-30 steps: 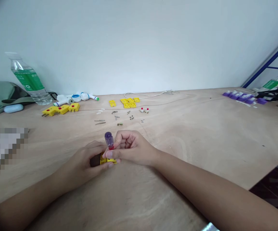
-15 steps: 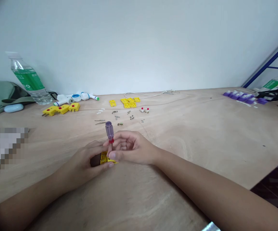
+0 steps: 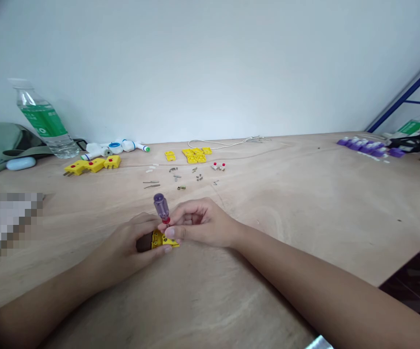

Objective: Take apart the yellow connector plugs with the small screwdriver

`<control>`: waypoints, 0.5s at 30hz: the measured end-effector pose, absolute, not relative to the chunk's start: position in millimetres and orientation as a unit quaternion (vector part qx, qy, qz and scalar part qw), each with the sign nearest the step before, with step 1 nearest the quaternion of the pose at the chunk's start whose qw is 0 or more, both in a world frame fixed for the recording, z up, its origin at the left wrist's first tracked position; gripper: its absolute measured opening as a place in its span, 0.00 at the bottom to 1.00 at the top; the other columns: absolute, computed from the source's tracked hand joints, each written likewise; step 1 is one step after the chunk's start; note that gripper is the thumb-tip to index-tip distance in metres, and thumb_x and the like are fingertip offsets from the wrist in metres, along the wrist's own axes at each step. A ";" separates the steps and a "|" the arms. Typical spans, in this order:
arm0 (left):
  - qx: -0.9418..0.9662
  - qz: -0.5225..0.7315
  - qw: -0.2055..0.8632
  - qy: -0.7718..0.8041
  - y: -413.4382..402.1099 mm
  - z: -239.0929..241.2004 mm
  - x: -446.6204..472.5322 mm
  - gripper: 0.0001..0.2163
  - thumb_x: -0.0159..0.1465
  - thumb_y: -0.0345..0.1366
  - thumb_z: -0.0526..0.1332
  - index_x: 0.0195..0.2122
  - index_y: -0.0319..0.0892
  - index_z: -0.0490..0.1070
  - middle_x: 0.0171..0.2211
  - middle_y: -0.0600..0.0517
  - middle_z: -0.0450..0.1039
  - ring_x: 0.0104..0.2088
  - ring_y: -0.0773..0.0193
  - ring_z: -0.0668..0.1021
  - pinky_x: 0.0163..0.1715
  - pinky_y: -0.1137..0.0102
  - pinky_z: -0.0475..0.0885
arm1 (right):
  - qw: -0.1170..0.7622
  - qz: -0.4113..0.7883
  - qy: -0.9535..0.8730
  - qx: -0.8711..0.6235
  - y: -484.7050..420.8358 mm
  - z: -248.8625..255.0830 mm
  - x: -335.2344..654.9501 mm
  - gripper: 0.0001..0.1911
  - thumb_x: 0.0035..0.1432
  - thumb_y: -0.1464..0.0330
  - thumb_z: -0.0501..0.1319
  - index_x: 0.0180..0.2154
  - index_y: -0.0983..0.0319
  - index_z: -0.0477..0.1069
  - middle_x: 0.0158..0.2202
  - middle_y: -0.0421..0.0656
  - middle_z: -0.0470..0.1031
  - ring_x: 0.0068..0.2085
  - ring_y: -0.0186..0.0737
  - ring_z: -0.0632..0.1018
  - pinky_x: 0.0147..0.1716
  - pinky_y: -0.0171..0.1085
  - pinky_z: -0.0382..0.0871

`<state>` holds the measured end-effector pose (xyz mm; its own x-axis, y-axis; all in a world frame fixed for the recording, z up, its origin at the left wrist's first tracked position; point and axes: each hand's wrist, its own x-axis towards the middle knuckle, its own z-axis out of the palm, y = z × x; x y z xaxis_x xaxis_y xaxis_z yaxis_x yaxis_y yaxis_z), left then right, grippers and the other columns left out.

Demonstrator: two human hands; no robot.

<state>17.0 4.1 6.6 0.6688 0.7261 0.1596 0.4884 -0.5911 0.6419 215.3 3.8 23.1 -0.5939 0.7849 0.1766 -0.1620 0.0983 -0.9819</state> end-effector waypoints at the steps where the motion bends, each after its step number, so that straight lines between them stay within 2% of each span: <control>1: 0.868 0.208 0.284 0.351 3.8 6.5 16.7 0.07 0.58 0.33 0.60 0.39 0.45 0.72 0.39 0.51 0.72 0.42 0.58 0.72 0.42 0.67 0.66 | 0.375 0.620 -0.646 -0.239 3.8 23.2 215.1 0.03 0.51 0.78 0.62 0.30 0.67 0.73 0.26 0.39 0.74 0.25 0.24 0.73 0.28 0.26 0.71; 5: 0.870 0.197 0.279 0.355 2.9 9.1 16.3 0.07 0.58 0.34 0.59 0.38 0.45 0.72 0.37 0.52 0.72 0.41 0.58 0.72 0.42 0.67 0.66 | 0.357 0.598 -0.678 -0.233 4.7 23.8 215.2 0.07 0.57 0.74 0.58 0.35 0.66 0.74 0.31 0.42 0.75 0.25 0.24 0.72 0.28 0.27 0.70; 8: 0.869 0.193 0.289 0.352 2.6 10.5 16.6 0.08 0.59 0.33 0.58 0.39 0.46 0.71 0.36 0.53 0.71 0.40 0.59 0.72 0.41 0.67 0.66 | 0.348 0.598 -0.683 -0.233 5.1 23.4 215.5 0.09 0.60 0.71 0.56 0.38 0.66 0.74 0.30 0.42 0.73 0.25 0.24 0.72 0.28 0.28 0.70; 11: 0.865 0.203 0.292 0.355 2.5 9.3 16.7 0.08 0.58 0.33 0.59 0.40 0.46 0.71 0.37 0.52 0.71 0.40 0.58 0.72 0.41 0.66 0.66 | 0.347 0.614 -0.669 -0.233 4.6 21.7 214.7 0.07 0.56 0.72 0.60 0.38 0.66 0.73 0.30 0.41 0.73 0.27 0.25 0.73 0.29 0.28 0.70; 15: 0.866 0.203 0.289 0.354 2.1 8.7 16.9 0.06 0.59 0.34 0.59 0.38 0.45 0.71 0.35 0.52 0.72 0.39 0.59 0.72 0.40 0.67 0.66 | 0.364 0.637 -0.637 -0.236 4.3 18.2 213.0 0.10 0.49 0.75 0.65 0.37 0.66 0.71 0.27 0.39 0.74 0.27 0.27 0.75 0.28 0.28 0.71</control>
<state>16.9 2.1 8.7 0.6672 0.7300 0.1481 0.4950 -0.5831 0.6442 213.0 4.3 18.2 -0.6230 0.7647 0.1644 -0.1633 0.0784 -0.9835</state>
